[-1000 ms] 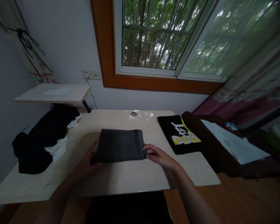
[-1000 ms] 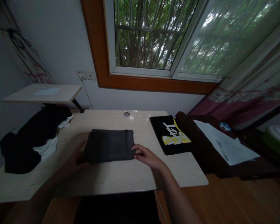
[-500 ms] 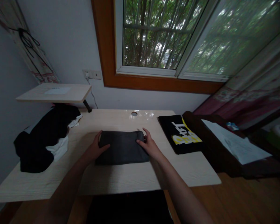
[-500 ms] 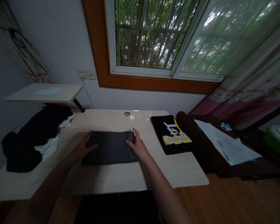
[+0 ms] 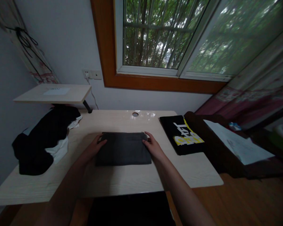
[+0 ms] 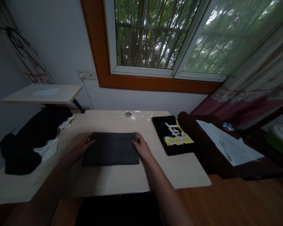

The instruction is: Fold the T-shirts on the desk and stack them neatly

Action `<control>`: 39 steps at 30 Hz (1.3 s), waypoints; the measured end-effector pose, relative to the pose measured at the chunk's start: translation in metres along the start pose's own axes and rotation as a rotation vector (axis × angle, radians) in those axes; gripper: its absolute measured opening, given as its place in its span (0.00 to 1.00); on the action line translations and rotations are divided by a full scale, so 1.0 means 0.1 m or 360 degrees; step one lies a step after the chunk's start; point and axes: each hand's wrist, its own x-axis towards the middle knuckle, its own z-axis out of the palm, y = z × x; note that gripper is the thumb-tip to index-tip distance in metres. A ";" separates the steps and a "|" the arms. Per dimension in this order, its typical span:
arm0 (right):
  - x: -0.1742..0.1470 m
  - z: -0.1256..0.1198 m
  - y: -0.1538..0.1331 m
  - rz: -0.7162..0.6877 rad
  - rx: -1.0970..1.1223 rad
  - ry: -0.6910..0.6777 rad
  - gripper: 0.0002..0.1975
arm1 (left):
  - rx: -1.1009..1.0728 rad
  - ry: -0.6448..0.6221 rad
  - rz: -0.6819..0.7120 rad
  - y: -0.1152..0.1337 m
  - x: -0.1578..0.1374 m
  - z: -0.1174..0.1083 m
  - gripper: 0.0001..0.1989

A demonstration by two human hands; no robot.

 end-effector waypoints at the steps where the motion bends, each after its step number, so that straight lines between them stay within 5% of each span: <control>1: 0.01 0.00 -0.02 -0.0016 -0.0035 0.0015 0.32 | -0.0020 -0.0026 -0.0031 0.03 0.01 0.00 0.34; 10: 0.15 0.03 -0.10 -0.0198 -0.0247 0.0055 0.19 | 0.0271 -0.0016 0.0167 -0.02 0.27 0.01 0.23; 18: 0.18 0.04 0.02 -0.0180 -0.0280 0.0121 0.17 | 0.0156 0.0040 0.0147 -0.19 0.31 -0.01 0.20; 28: 0.03 0.05 -0.19 -0.0128 0.0088 -0.0018 0.25 | 0.0058 -0.0161 0.0127 0.07 0.06 -0.03 0.40; 33: 0.10 0.11 -0.32 -0.0052 0.0237 0.0170 0.25 | -0.0058 -0.0141 0.0165 0.24 0.07 -0.04 0.41; 39: 0.30 0.11 -0.11 -0.0024 -0.0070 0.0224 0.20 | 0.0150 -0.0044 0.0146 0.13 0.35 0.03 0.34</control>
